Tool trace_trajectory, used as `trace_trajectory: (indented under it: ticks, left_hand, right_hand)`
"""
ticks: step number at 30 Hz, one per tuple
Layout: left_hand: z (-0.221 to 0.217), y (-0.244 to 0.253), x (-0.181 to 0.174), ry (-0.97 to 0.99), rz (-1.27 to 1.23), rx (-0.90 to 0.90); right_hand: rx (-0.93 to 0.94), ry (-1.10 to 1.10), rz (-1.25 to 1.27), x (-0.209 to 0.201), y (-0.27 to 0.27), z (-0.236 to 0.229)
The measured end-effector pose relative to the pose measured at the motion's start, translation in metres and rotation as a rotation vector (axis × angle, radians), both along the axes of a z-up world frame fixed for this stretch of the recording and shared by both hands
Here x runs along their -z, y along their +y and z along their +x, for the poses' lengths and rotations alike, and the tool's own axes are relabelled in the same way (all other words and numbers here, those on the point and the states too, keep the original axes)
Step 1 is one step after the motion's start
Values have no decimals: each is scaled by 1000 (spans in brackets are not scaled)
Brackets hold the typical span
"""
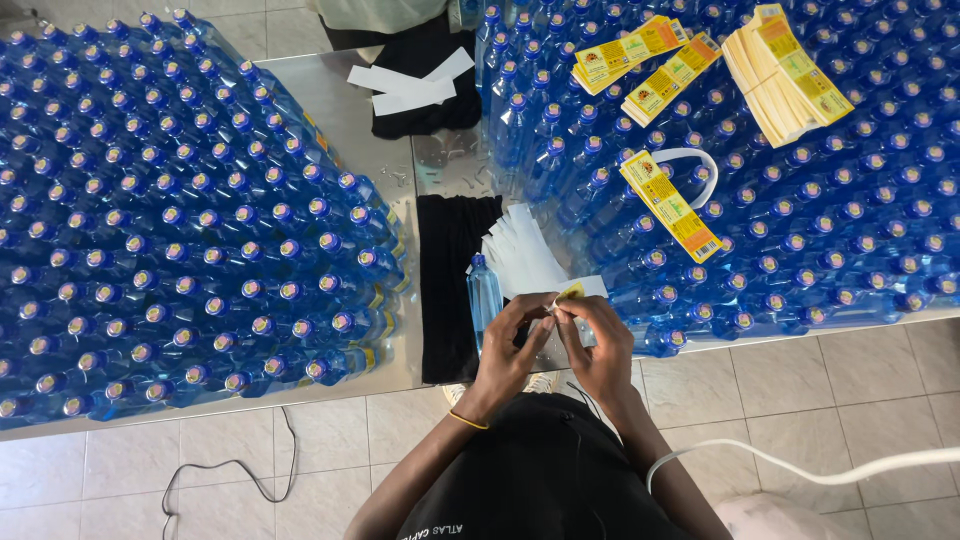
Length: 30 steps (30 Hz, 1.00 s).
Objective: The person picks up a blue plastic bottle and wraps a yellow label around it. They then use a white adhesive strip to secure the label in place. This process is repeated for multiple bottles, with the person picking up each bottle, applying the label, and securing it with the strip.
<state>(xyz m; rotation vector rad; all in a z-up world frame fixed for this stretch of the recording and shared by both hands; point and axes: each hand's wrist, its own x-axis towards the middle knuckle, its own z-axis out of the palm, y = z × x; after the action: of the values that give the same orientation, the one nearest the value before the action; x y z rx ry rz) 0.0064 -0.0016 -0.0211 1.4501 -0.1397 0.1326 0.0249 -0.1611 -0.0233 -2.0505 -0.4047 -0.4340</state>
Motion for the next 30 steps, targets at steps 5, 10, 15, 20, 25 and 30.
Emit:
trace_trajectory:
  ticks: [5, 10, 15, 20, 25, 30]
  left_hand:
    - [5, -4, 8, -37, 38, -52]
    - [8, -5, 22, -74, 79, -119]
    - [13, -7, 38, -89, 165, -175]
    - [34, -16, 107, 365, -197, -161]
    - [68, -12, 185, 678, -570, -186]
    - [61, -31, 102, 471, -635, 47]
  right_hand:
    - [-62, -43, -71, -17, -5, 0]
    - [-152, -29, -83, -21, -7, 1]
    - [-151, 68, -28, -15, -2, 2]
    - [-91, 479, 429, 38, -15, 5]
    - [57, 671, 866, 33, -20, -9]
    - [185, 682, 921, 41, -34, -20]
